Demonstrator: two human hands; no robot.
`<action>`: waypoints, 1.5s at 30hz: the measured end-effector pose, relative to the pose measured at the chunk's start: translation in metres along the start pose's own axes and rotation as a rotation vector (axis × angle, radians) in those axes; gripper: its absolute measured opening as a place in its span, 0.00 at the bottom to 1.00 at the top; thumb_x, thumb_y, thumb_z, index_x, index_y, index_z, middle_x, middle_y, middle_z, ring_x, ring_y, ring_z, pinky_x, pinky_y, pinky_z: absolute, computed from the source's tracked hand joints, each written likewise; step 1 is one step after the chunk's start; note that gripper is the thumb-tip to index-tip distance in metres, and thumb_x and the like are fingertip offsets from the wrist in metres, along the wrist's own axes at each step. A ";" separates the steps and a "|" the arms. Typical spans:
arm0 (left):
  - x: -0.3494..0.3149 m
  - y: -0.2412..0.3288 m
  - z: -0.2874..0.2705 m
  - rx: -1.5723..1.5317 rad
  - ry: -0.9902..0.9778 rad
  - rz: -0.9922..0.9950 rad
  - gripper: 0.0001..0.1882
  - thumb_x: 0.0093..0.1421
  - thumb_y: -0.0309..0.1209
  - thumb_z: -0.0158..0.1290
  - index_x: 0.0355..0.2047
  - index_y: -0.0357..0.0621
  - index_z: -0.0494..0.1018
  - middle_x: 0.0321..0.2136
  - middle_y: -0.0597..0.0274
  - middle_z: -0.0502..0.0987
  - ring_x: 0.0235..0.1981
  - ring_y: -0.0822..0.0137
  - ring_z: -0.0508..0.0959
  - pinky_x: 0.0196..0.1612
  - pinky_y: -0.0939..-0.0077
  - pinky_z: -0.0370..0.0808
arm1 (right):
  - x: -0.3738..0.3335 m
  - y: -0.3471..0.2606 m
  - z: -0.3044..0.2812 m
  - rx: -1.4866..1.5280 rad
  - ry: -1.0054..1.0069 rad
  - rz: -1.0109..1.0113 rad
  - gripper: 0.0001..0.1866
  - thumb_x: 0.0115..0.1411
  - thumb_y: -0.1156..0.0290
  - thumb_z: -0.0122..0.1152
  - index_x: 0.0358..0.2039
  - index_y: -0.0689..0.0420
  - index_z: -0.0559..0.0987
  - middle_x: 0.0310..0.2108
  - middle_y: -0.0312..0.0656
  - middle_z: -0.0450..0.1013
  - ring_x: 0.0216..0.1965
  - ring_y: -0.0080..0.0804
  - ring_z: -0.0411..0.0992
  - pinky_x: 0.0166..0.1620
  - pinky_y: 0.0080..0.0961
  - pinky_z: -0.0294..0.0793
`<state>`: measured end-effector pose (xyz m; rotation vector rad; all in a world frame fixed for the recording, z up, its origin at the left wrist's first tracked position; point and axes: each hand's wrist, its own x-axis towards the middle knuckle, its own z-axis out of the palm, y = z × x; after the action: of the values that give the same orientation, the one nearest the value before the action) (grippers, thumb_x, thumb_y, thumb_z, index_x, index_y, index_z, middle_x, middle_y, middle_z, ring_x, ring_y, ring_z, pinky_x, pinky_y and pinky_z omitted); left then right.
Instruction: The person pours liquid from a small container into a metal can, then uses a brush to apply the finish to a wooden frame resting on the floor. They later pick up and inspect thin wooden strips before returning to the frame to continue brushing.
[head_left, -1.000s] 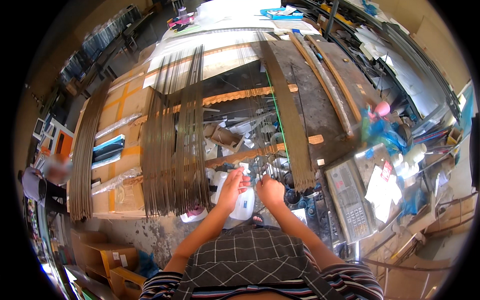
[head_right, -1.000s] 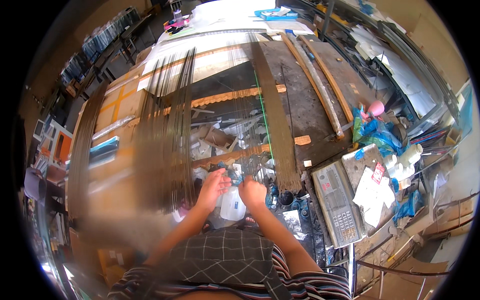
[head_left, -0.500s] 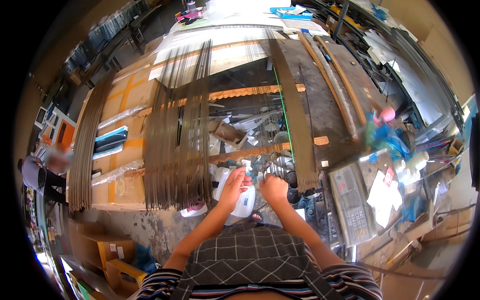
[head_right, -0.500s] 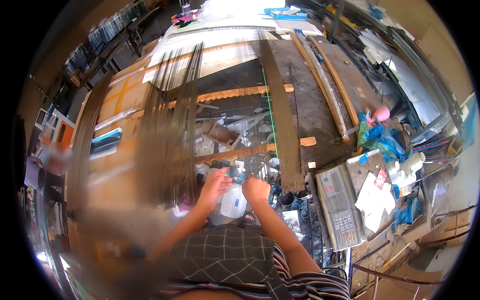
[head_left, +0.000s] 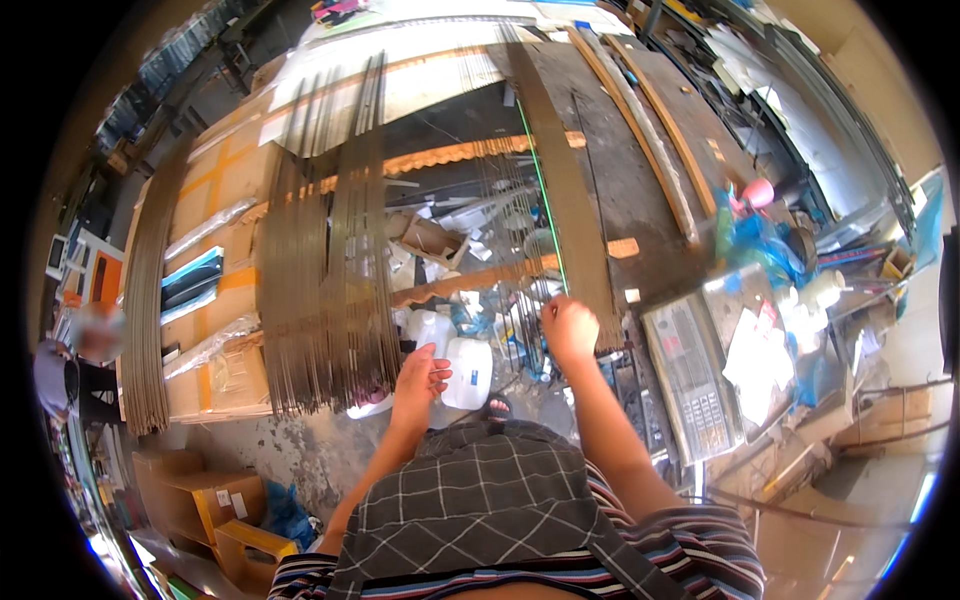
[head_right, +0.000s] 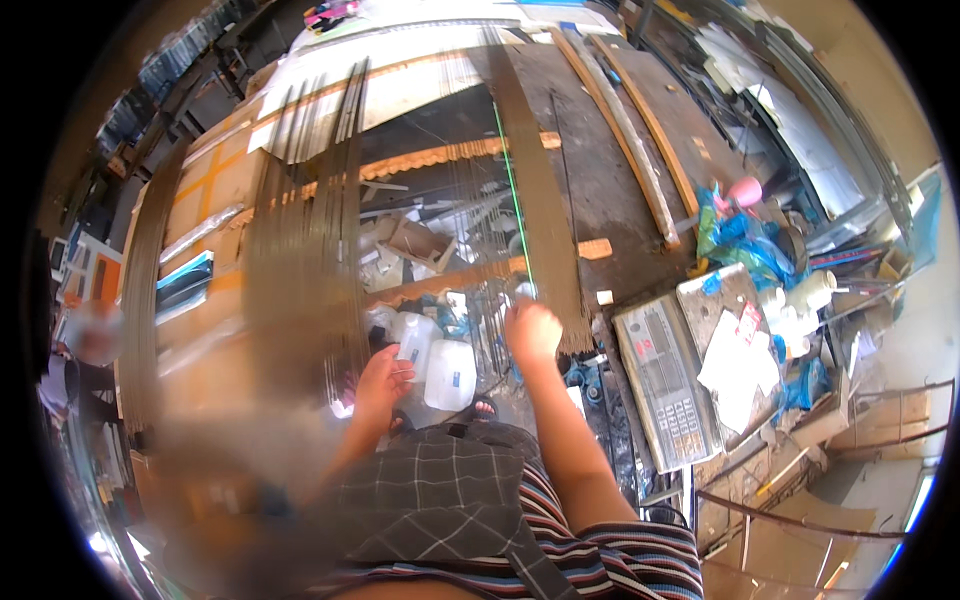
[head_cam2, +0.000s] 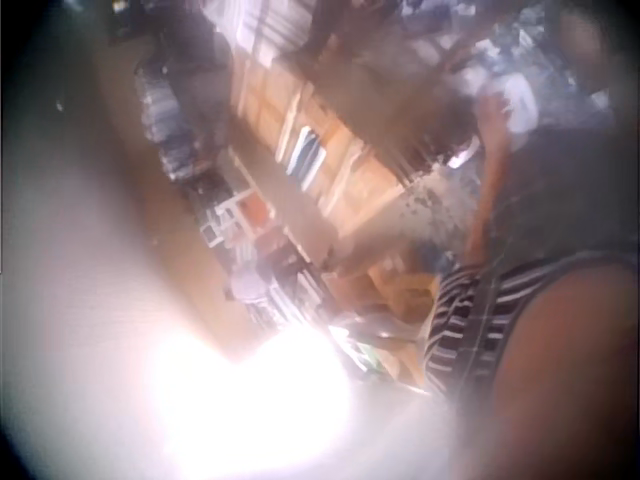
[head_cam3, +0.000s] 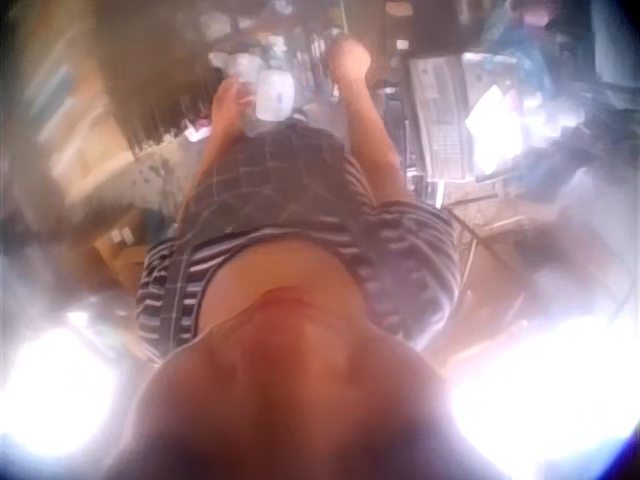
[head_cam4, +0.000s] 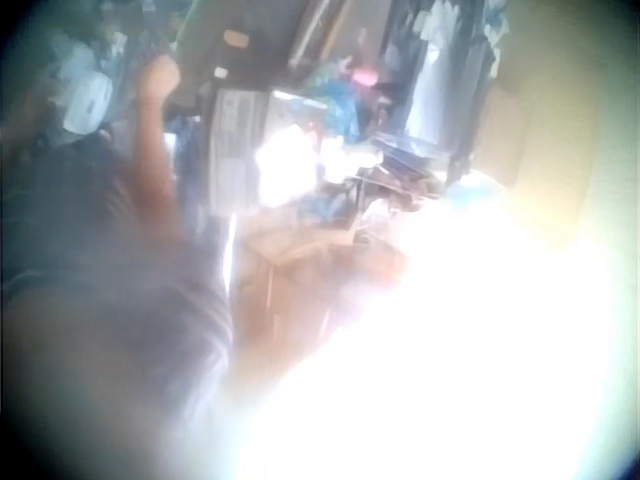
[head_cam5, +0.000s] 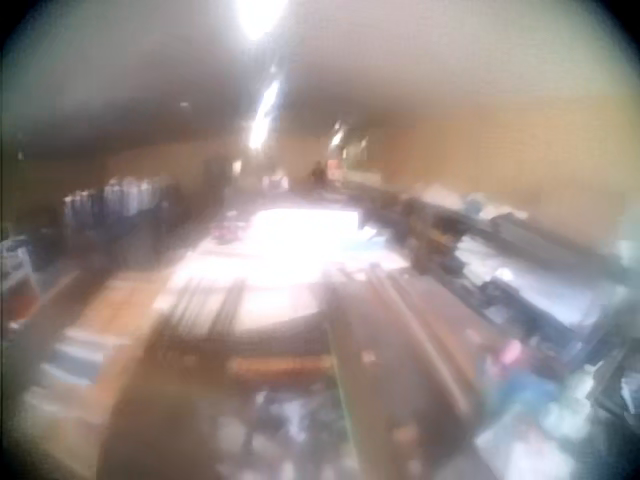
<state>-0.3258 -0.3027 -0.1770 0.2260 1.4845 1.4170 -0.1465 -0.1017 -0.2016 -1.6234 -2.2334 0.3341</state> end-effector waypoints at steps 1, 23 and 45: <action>0.000 -0.002 -0.001 0.001 -0.010 -0.001 0.22 0.66 0.42 0.40 0.55 0.43 0.62 0.39 0.60 0.74 0.39 0.70 0.74 0.40 0.76 0.69 | 0.013 0.010 -0.001 -0.057 -0.011 0.035 0.10 0.52 0.63 0.55 0.21 0.53 0.78 0.22 0.47 0.75 0.26 0.48 0.75 0.31 0.42 0.75; -0.004 -0.004 -0.007 0.066 -0.008 -0.141 0.21 0.65 0.39 0.44 0.55 0.43 0.63 0.38 0.62 0.74 0.38 0.71 0.73 0.41 0.77 0.67 | 0.066 0.003 -0.031 -0.296 -0.316 -0.010 0.09 0.51 0.67 0.55 0.26 0.57 0.80 0.29 0.51 0.77 0.34 0.47 0.77 0.39 0.37 0.77; -0.017 -0.011 -0.021 0.034 -0.003 -0.091 0.20 0.65 0.38 0.44 0.55 0.43 0.63 0.39 0.61 0.74 0.40 0.70 0.73 0.41 0.77 0.68 | 0.035 -0.077 0.016 -0.033 -0.477 -0.054 0.16 0.51 0.61 0.60 0.30 0.63 0.79 0.32 0.55 0.76 0.37 0.50 0.76 0.42 0.39 0.76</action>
<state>-0.3284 -0.3310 -0.1817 0.1792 1.4983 1.3194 -0.2296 -0.0928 -0.1802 -1.6261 -2.6293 0.7399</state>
